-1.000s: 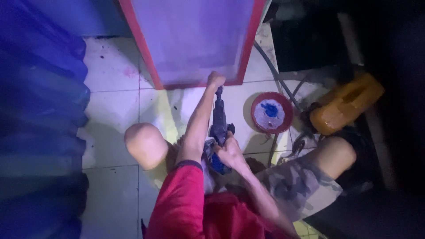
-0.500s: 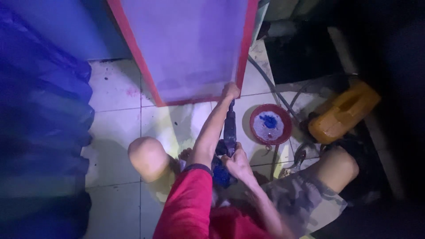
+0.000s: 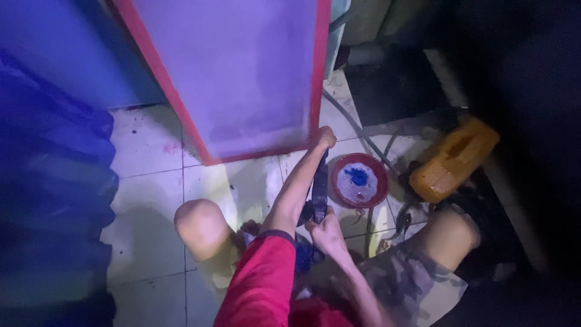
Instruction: Cleaning screen printing frames using a high-pressure water gun
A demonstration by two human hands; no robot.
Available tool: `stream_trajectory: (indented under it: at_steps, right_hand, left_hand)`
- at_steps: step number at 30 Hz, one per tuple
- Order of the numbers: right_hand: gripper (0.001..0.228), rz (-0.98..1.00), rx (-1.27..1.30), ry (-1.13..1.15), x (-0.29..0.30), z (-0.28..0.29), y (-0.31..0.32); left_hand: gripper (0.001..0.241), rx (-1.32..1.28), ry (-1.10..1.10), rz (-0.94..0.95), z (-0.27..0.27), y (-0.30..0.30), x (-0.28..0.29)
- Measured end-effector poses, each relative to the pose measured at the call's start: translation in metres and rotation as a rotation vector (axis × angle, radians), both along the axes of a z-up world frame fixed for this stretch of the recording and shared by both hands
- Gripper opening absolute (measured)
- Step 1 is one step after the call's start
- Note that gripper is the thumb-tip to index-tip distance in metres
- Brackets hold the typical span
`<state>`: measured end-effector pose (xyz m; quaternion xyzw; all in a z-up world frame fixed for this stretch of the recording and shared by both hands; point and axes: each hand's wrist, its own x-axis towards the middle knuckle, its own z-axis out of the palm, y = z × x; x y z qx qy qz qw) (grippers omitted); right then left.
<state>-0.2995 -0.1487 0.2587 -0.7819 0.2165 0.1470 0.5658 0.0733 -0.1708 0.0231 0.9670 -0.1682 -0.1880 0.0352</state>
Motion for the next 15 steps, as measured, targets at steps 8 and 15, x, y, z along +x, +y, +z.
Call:
stream_trajectory:
  at_steps: [8,15]
  right_hand:
    - [0.034,0.005,0.039,0.013,0.002,0.027,-0.004]
    - [0.031,0.091,0.023,0.022,-0.009,-0.007,-0.008]
  left_hand:
    - [0.053,-0.388,0.106,0.395,0.009,0.002,-0.015]
    - [0.09,-0.607,-0.02,0.546,-0.007,0.039,0.0]
